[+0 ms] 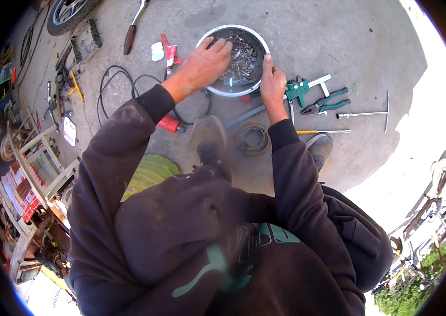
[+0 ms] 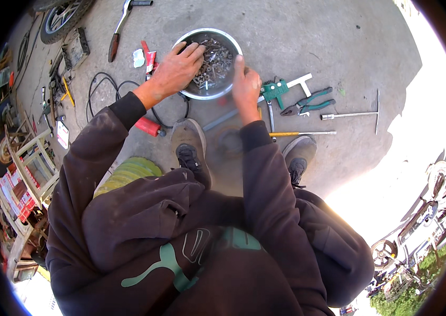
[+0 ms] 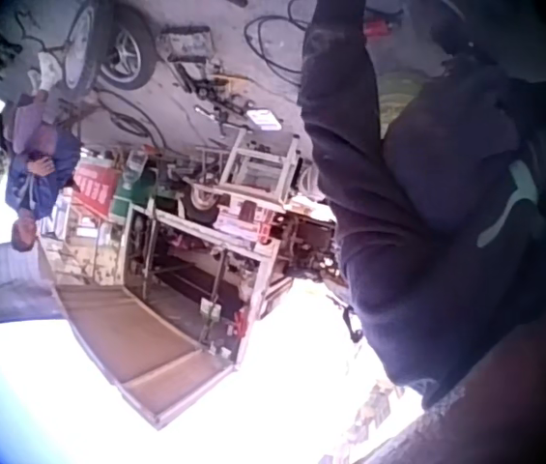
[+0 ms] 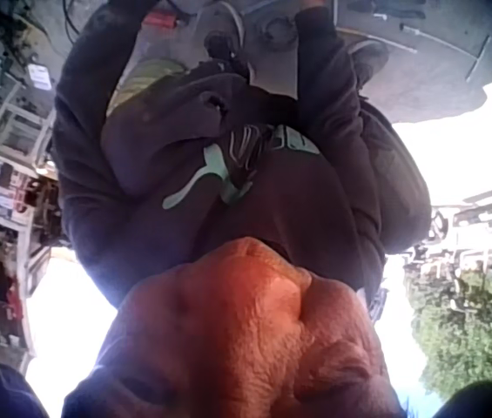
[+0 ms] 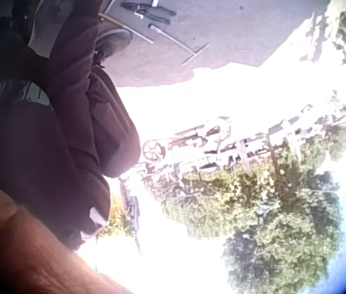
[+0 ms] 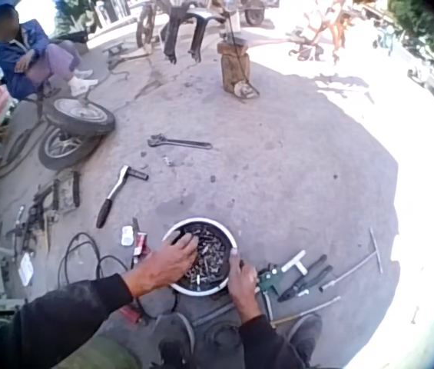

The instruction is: The person selects a screw from a bowl of hardware, walks to a three-wheeled vehicle, and uses a cordless drill to fasten screws into the vehicle's frame near the battery compartment. The person also uses pliers to strip the insulation from a red wire.

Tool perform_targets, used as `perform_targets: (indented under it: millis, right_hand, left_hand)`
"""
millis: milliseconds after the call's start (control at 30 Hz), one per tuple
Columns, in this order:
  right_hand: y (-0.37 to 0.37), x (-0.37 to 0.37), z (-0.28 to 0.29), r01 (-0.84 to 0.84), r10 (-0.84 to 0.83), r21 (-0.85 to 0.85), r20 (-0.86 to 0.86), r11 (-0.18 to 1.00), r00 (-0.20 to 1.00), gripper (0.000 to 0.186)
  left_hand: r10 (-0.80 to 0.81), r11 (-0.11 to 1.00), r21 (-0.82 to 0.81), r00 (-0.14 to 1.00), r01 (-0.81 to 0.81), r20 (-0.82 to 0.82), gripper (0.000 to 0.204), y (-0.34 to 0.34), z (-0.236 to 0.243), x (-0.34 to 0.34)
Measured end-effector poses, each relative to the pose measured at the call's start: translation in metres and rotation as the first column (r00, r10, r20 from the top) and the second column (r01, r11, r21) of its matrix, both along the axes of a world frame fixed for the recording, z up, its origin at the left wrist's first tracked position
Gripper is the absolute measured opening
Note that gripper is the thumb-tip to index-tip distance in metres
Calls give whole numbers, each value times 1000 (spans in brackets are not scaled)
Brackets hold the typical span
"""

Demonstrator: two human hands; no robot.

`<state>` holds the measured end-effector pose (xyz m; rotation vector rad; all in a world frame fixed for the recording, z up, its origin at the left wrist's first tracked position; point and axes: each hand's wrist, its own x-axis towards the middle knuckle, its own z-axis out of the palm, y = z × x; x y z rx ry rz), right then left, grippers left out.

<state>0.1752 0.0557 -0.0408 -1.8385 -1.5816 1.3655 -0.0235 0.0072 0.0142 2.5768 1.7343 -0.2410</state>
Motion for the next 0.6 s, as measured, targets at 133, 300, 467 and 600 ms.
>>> perform_targets:
  millis: [133,300,467,600]
  right_hand:
    - [-1,-1,4,1,-1,1,-25,1000,1000,71]
    - [0,0,2,-7,7,-13,-31,1000,999,71]
    - [1,1,1,-26,26,-31,-1,999,1000,73]
    - [-1,-1,-3,-27,27,-11,17,1000,1000,73]
  left_hand:
    - [-174,971,-107,942,212,288,34,-4,-14,7]
    - [-170,966,-144,947,215,272,33,3,-15,6]
    - [-86,996,-25,985,91,149,18,9,-14,2]
    - [-52,995,88,996,45,79,13,15,-16,-11]
